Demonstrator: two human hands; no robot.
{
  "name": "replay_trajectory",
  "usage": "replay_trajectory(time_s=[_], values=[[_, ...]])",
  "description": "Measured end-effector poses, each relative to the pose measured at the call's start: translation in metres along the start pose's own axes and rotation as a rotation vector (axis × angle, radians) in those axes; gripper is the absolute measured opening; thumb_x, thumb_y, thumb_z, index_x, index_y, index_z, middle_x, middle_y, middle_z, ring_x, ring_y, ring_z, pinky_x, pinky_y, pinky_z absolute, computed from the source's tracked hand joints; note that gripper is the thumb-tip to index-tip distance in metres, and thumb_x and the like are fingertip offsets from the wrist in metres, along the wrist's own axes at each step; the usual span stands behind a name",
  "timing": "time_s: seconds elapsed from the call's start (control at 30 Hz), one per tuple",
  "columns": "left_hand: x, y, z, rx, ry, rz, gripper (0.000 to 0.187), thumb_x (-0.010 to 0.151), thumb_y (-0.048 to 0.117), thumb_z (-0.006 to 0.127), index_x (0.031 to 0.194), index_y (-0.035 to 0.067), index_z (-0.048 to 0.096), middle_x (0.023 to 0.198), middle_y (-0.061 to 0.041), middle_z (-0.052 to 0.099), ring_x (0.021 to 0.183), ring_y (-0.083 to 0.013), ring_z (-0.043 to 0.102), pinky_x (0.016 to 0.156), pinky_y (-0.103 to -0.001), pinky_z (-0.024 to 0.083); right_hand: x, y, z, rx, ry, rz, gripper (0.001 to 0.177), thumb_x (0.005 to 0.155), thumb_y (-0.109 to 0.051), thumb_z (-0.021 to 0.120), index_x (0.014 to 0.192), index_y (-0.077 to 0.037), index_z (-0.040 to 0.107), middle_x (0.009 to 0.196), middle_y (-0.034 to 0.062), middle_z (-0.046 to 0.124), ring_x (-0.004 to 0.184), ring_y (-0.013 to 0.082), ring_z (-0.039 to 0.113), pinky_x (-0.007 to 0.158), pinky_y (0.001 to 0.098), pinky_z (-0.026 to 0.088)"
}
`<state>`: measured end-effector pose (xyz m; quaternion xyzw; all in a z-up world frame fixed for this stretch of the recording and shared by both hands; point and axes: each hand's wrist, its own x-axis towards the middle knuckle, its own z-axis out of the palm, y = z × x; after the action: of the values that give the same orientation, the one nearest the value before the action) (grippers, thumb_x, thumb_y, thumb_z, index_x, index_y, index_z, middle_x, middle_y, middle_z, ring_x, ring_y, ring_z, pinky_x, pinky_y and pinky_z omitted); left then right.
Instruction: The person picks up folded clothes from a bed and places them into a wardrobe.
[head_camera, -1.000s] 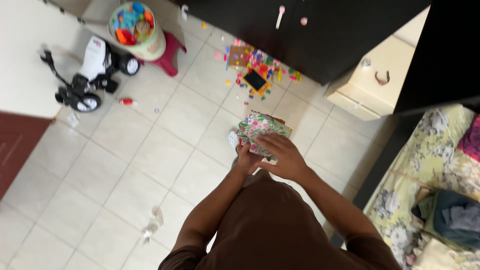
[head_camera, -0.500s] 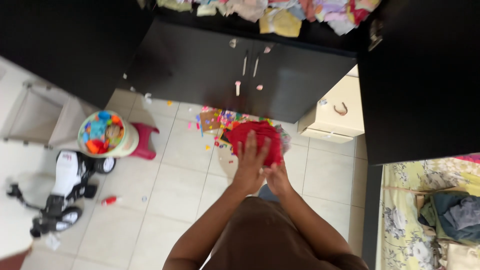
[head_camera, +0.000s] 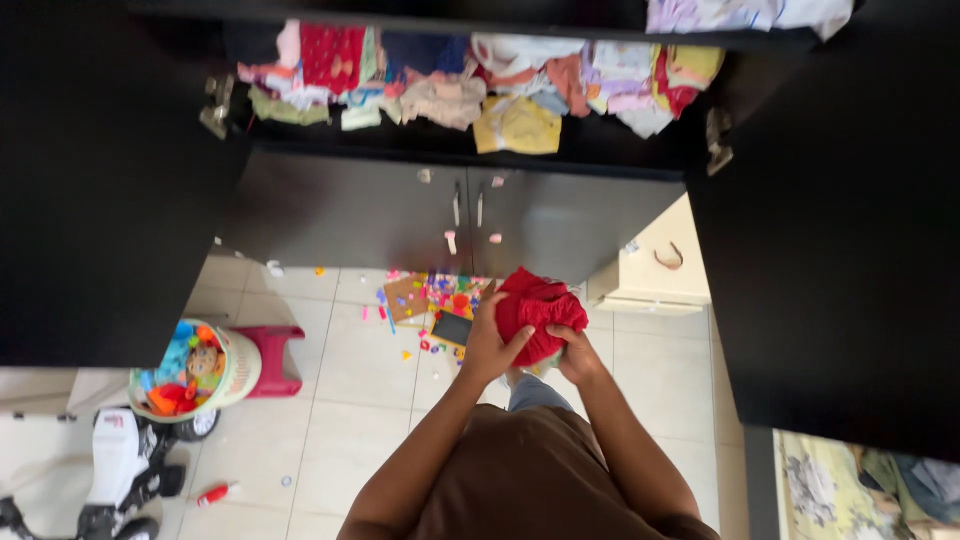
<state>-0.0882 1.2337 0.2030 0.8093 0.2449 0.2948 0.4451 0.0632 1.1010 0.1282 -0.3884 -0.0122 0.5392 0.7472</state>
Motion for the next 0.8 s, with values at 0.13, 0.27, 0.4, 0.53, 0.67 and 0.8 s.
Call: replay_trajectory(time_s=[0.13, 0.27, 0.4, 0.53, 0.67, 0.8], values=[[0.083, -0.003, 0.016, -0.591, -0.159, -0.417, 0.077, 0.08, 0.022, 0.084, 0.144, 0.012, 0.041, 0.142, -0.014, 0.055, 0.13, -0.0244, 0.057, 0.107, -0.041, 0.049, 0.065, -0.071, -0.033, -0.222, -0.039, 0.027, 0.072, 0.077, -0.015, 0.078, 0.143, -0.005, 0.052, 0.136, 0.0112, 0.063, 0.13, 0.0286, 0.056, 0.115, 0.0453, 0.041], [0.148, -0.026, 0.059, -0.916, -0.297, -0.614, 0.072, 0.08, 0.015, 0.082, 0.144, 0.006, 0.048, 0.137, -0.011, 0.063, 0.125, -0.0229, 0.062, 0.105, -0.038, 0.051, 0.108, -0.155, -0.018, -0.536, -0.003, 0.031, 0.086, 0.073, -0.029, 0.085, 0.147, -0.006, 0.049, 0.14, 0.0107, 0.062, 0.136, 0.027, 0.052, 0.117, 0.0418, 0.035], [0.197, -0.026, 0.078, -0.98, -0.149, -0.499, 0.066, 0.087, 0.011, 0.08, 0.144, 0.001, 0.049, 0.133, -0.012, 0.065, 0.121, -0.0229, 0.063, 0.103, -0.038, 0.052, 0.131, -0.202, 0.016, -0.616, 0.018, -0.167, 0.086, 0.079, -0.026, 0.084, 0.152, -0.007, 0.041, 0.144, 0.0108, 0.058, 0.139, 0.0228, 0.05, 0.118, 0.038, 0.034], [0.232, -0.017, 0.07, -1.021, -0.102, -0.422, 0.064, 0.089, 0.01, 0.079, 0.144, 0.001, 0.048, 0.133, -0.013, 0.064, 0.121, -0.0231, 0.063, 0.103, -0.038, 0.052, 0.151, -0.214, 0.029, -0.625, -0.041, -0.213, 0.083, 0.082, -0.015, 0.081, 0.153, -0.006, 0.04, 0.143, 0.0106, 0.058, 0.136, 0.0237, 0.053, 0.115, 0.0386, 0.038], [0.266, -0.029, 0.076, -1.02, -0.185, -0.391, 0.064, 0.092, 0.011, 0.075, 0.147, 0.001, 0.045, 0.136, -0.011, 0.063, 0.124, -0.0214, 0.061, 0.105, -0.038, 0.051, 0.174, -0.238, 0.028, -0.536, -0.057, -0.364, 0.082, 0.084, -0.01, 0.076, 0.156, -0.01, 0.038, 0.144, 0.0081, 0.059, 0.135, 0.0224, 0.053, 0.116, 0.0374, 0.039], [0.3, -0.041, 0.109, -0.957, -0.268, -0.349, 0.073, 0.095, 0.013, 0.073, 0.156, 0.008, 0.033, 0.141, -0.013, 0.058, 0.129, -0.0216, 0.058, 0.106, -0.036, 0.048, 0.187, -0.284, 0.014, -0.581, 0.062, -0.398, 0.077, 0.086, -0.007, 0.072, 0.157, -0.01, 0.041, 0.143, 0.0075, 0.061, 0.135, 0.0212, 0.055, 0.117, 0.0352, 0.039]])
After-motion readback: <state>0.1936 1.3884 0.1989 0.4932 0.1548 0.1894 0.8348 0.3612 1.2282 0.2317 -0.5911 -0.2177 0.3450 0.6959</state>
